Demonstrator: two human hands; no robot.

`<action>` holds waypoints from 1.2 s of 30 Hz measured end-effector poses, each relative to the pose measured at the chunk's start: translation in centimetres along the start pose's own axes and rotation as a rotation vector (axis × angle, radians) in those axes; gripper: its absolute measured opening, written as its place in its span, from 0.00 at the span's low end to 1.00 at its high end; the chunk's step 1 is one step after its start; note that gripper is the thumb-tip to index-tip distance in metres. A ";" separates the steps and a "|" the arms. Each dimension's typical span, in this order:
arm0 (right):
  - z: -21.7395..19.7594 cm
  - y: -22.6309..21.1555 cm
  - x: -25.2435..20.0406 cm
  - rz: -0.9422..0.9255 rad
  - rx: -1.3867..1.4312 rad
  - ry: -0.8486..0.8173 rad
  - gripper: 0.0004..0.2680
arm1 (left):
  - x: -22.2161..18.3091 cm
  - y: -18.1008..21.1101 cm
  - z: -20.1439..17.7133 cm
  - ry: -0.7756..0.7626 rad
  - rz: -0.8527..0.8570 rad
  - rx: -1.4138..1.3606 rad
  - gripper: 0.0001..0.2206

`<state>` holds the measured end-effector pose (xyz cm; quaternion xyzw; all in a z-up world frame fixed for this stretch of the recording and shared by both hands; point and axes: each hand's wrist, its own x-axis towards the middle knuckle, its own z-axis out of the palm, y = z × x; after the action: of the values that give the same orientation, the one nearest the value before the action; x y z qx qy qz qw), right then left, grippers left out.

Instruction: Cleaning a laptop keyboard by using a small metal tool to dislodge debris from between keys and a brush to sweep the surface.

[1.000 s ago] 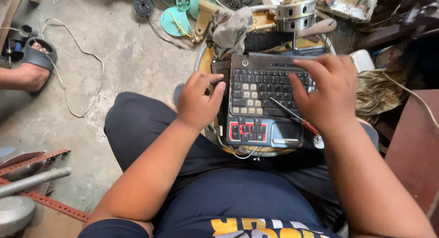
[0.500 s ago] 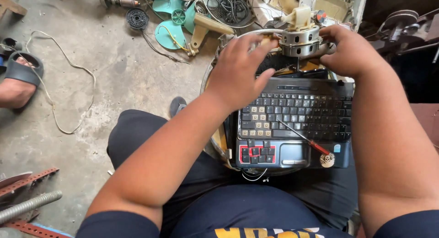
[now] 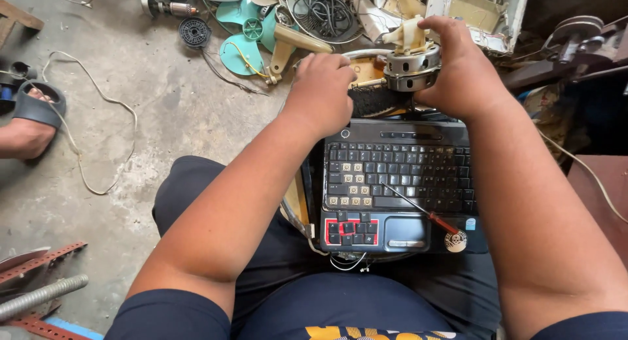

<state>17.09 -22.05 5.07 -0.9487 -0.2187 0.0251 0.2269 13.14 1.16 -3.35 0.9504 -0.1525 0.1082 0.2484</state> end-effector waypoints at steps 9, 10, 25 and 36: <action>0.8 1.0 0.2 -0.160 -0.295 0.011 0.29 | -2.2 -1.4 -1.3 0.017 -0.140 -0.237 0.13; 0.7 1.0 0.2 -0.164 -0.295 0.015 0.29 | -2.3 -1.3 -1.5 0.022 -0.139 -0.234 0.13; 0.4 -5.3 1.2 -0.075 -0.009 0.463 0.26 | -3.4 -2.8 0.1 -0.003 -0.237 -0.562 0.43; 7.8 -5.7 3.6 0.422 -0.185 0.036 0.35 | -2.7 -2.8 1.1 0.169 -0.153 -0.107 0.10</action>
<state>16.93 -12.64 0.80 -0.9905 -0.0127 0.0351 0.1327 11.69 3.59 -6.23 0.9322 -0.0637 0.1602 0.3184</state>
